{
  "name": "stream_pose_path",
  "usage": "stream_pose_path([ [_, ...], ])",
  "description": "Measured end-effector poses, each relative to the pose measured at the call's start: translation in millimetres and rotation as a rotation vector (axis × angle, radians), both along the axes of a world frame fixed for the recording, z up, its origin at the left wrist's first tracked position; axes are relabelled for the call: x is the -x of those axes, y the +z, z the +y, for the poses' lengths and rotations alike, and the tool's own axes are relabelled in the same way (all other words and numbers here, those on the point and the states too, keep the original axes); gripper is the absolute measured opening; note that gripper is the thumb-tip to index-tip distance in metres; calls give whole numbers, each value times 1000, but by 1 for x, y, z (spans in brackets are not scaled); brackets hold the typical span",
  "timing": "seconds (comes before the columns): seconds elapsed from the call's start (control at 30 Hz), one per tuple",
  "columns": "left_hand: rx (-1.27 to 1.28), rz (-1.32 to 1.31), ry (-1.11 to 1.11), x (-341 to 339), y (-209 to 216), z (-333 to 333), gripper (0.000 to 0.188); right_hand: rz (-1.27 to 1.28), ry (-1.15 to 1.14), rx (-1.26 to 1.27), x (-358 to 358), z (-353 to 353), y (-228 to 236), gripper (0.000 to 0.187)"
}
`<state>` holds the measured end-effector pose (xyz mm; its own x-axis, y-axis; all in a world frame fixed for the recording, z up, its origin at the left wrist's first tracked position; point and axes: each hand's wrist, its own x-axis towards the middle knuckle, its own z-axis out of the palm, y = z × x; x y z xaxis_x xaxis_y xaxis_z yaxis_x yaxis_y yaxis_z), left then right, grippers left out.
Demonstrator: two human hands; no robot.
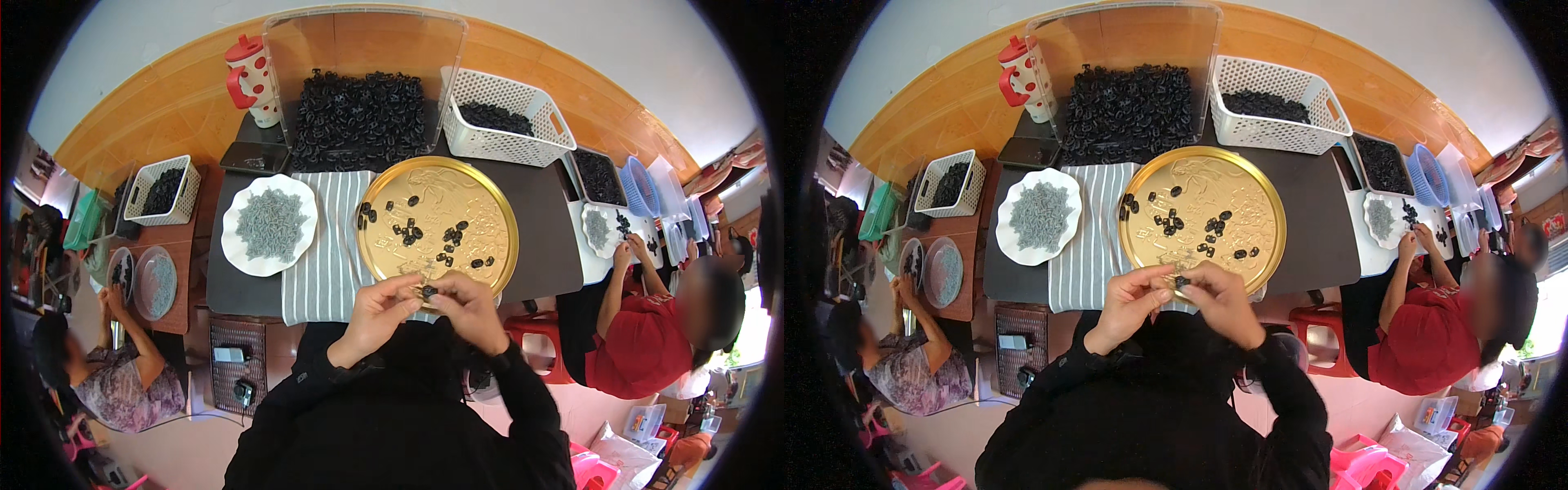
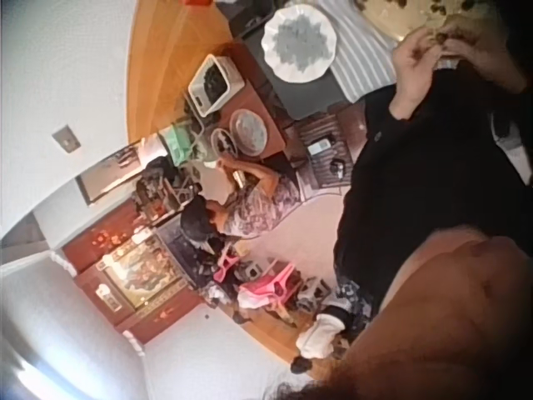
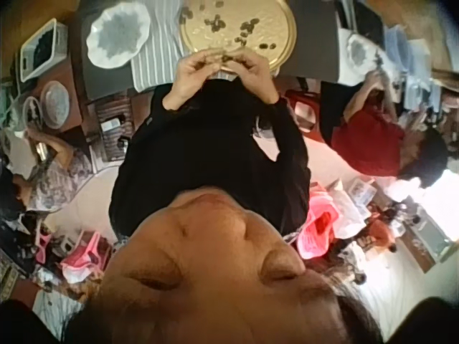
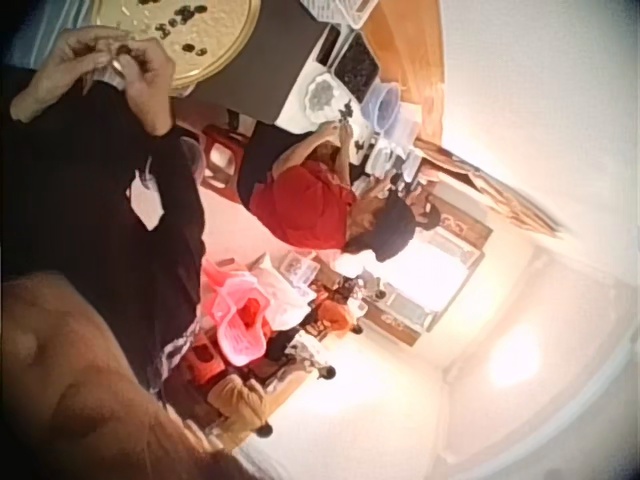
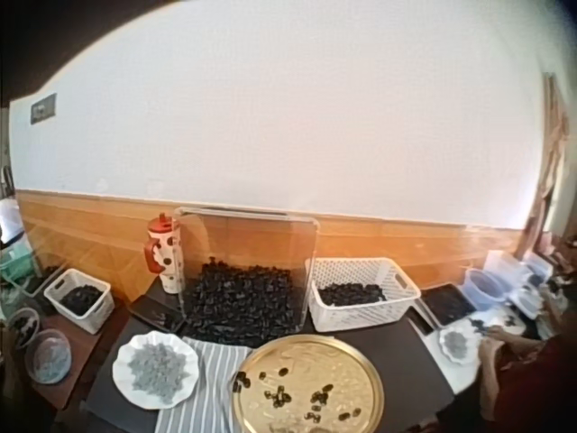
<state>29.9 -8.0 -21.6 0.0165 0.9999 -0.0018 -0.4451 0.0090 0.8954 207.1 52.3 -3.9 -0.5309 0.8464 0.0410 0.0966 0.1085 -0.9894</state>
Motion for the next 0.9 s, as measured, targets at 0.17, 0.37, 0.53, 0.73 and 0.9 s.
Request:
stream_pose_path([
  [0.17,-24,113,-5,18,0,0,29,110,-281,-203,-10,101,69,19],
  [0.37,-54,244,-34,26,10,12,25,186,-243,-86,-35,177,82,19],
  [0.53,-83,288,184,35,17,20,22,-247,461,193,-3,30,45,22],
  [0.73,-186,255,168,22,36,51,20,-177,610,213,16,-63,-70,36],
  [0.9,-254,249,114,1,60,57,20,-248,545,481,53,-55,-172,37],
])
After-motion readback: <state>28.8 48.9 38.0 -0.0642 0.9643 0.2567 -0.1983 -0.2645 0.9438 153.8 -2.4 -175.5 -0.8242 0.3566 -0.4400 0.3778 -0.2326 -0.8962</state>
